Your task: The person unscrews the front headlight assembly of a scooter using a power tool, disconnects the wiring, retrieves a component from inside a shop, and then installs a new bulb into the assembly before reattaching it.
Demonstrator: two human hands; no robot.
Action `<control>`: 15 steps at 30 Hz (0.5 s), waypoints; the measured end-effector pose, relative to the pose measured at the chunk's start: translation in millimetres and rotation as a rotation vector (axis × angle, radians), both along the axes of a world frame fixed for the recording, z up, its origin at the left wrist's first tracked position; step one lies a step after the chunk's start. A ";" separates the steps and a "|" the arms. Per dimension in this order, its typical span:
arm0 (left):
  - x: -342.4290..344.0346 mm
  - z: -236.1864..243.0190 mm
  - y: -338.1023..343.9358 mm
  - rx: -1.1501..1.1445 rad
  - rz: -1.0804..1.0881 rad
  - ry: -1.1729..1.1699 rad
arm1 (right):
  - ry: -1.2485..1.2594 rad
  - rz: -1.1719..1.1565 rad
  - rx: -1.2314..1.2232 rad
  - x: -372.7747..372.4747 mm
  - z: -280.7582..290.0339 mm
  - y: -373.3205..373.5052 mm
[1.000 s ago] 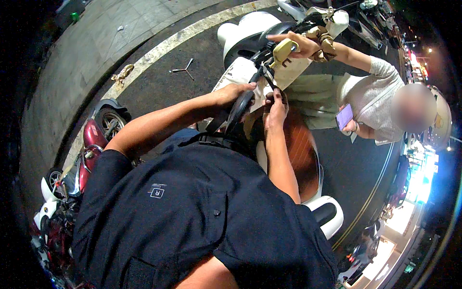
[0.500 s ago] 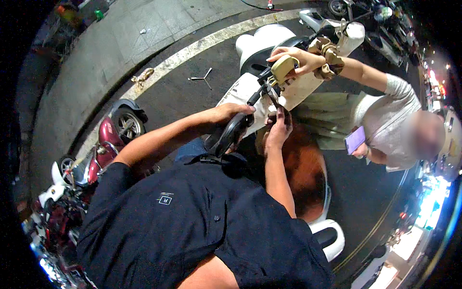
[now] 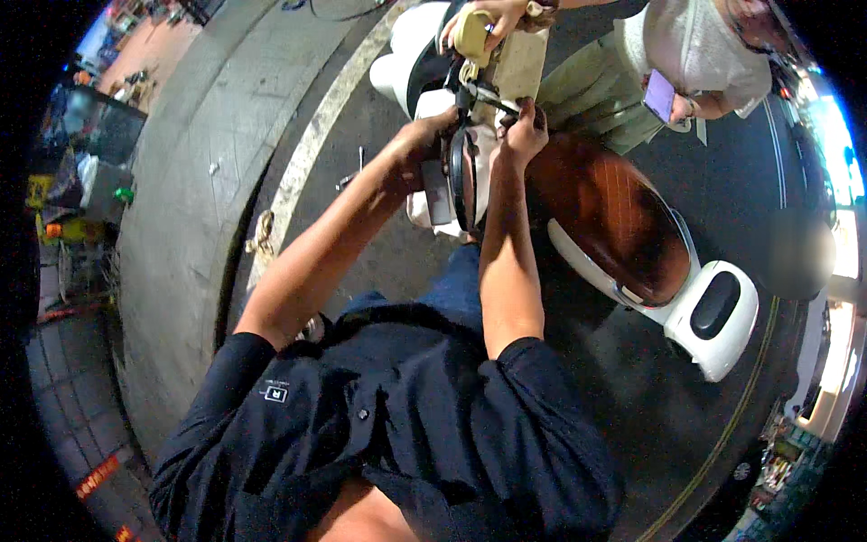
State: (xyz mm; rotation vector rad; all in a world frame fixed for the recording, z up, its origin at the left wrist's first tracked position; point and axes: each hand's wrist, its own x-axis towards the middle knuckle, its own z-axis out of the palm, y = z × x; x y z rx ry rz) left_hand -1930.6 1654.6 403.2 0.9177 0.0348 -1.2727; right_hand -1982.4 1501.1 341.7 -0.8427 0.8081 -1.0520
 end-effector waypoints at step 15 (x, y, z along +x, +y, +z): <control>-11.0 46.8 9.7 0.280 -0.119 -0.426 | -0.663 0.052 0.280 21.4 24.0 -4.5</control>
